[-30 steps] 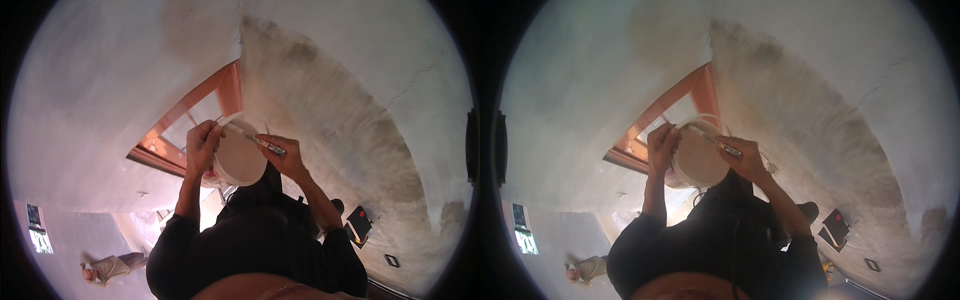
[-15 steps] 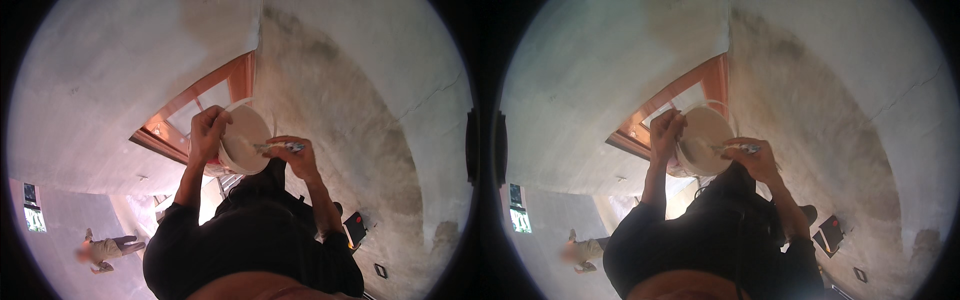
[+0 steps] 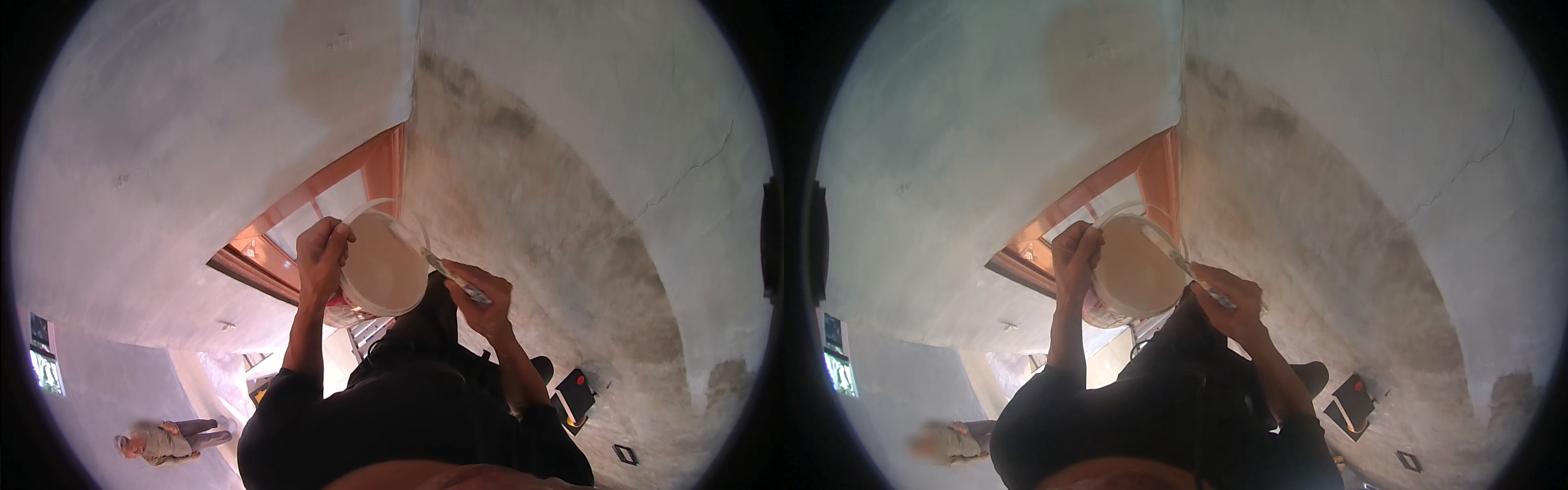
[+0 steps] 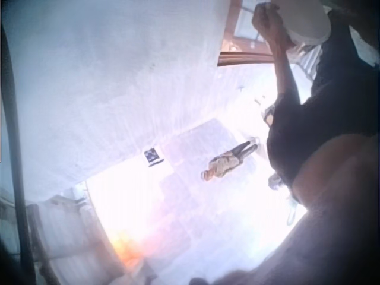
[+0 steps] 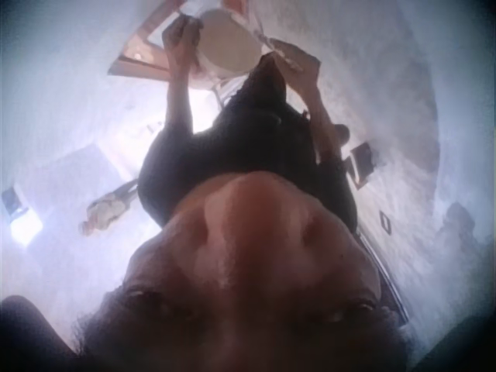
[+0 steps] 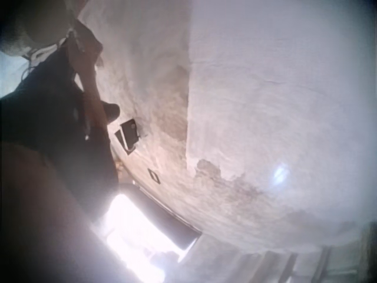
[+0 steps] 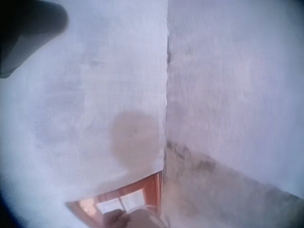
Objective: The person paints a ceiling with white paint using a brush and a bucket. They repeatedly dip the brush into the bucket and apply paint to the ceiling surface in a room with a window and visible floor items.
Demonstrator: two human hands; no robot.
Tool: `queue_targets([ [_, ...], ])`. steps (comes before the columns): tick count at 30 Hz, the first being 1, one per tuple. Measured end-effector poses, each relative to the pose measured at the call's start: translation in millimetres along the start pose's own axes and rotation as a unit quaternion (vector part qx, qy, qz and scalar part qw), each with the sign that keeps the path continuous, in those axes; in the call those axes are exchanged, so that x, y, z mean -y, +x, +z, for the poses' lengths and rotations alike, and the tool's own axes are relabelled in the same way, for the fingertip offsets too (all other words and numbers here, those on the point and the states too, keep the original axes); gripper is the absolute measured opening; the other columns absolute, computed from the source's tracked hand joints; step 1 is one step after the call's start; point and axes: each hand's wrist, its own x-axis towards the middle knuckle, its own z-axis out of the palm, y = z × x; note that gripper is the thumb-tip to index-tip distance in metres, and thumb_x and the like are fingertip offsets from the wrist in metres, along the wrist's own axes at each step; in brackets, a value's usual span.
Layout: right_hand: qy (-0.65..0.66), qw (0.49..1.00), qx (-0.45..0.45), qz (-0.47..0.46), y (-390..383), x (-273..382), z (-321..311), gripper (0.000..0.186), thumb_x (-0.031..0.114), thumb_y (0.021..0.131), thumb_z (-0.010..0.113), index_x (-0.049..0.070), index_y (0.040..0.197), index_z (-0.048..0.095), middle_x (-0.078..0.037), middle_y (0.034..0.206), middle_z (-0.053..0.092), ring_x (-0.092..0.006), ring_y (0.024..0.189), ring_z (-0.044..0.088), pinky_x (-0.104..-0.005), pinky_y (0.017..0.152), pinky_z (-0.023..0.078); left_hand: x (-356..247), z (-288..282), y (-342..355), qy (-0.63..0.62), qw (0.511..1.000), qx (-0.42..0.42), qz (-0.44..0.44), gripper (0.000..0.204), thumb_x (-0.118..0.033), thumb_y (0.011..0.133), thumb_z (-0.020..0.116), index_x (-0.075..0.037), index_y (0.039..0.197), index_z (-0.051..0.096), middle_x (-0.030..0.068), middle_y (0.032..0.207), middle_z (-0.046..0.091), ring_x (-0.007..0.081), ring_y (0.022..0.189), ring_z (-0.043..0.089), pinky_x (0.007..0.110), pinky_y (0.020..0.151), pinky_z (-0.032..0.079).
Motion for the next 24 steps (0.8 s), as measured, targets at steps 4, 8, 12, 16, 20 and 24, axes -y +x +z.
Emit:
queue_targets([
  [4,0.190,0.972,-0.063,0.123,-2.7,-2.9,-21.0,0.024,-0.002,0.084,0.063,-0.005,0.107,0.065,-0.019,0.104,0.068,-0.0276,0.092,0.068,-0.0362,0.078,0.056,3.1,-5.8,1.5,0.015,1.000,-0.005,0.000,0.027,-0.019,0.093,0.055,-0.002,0.074,0.060,-0.0020,0.055,0.047,0.0047,0.051,0.042,0.021,0.048,0.032],
  [8,0.237,0.950,-0.165,0.119,17.2,-12.4,-18.6,0.024,0.003,0.089,0.058,-0.012,0.108,0.062,-0.019,0.104,0.066,-0.0271,0.091,0.067,-0.0352,0.083,0.055,5.4,-13.0,-0.5,0.051,0.998,-0.024,0.005,0.027,-0.021,0.093,0.055,-0.002,0.074,0.061,-0.0027,0.055,0.047,0.0044,0.050,0.042,0.021,0.048,0.031],
  [12,0.138,0.963,-0.228,0.051,75.4,-55.8,2.2,0.028,0.007,0.091,0.060,-0.010,0.113,0.061,-0.018,0.105,0.065,-0.0252,0.092,0.067,-0.0348,0.088,0.052,19.1,-27.3,-8.7,0.065,0.996,-0.060,0.014,0.028,-0.022,0.093,0.055,-0.002,0.074,0.060,-0.0031,0.055,0.047,0.0039,0.050,0.042,0.022,0.047,0.031],
  [16,0.116,0.965,-0.231,0.036,163.5,-87.8,21.4,0.030,0.012,0.093,0.062,-0.008,0.116,0.061,-0.014,0.103,0.066,-0.0165,0.093,0.064,-0.0270,0.085,0.049,19.5,-37.2,-20.2,0.076,0.994,-0.083,0.012,0.027,-0.021,0.093,0.055,-0.002,0.075,0.060,-0.0034,0.054,0.046,0.0037,0.049,0.041,0.021,0.046,0.031],
  [20,0.112,0.957,-0.267,-0.007,239.7,-124.8,46.7,0.028,0.012,0.092,0.063,-0.004,0.114,0.064,-0.010,0.101,0.067,-0.0123,0.092,0.063,-0.0247,0.080,0.049,18.2,-49.3,-33.2,0.101,0.989,-0.109,0.011,0.024,-0.019,0.092,0.055,-0.002,0.076,0.061,-0.0033,0.053,0.045,0.0038,0.049,0.041,0.021,0.046,0.030],
  [24,0.022,0.948,-0.310,-0.065,285.2,-165.2,57.5,0.026,0.013,0.089,0.065,0.000,0.111,0.067,-0.011,0.096,0.070,-0.0126,0.087,0.065,-0.0259,0.075,0.051,21.1,-56.9,-43.1,0.105,0.988,-0.110,0.011,0.024,-0.019,0.092,0.055,-0.002,0.076,0.061,-0.0032,0.053,0.046,0.0040,0.049,0.041,0.022,0.046,0.030],
])
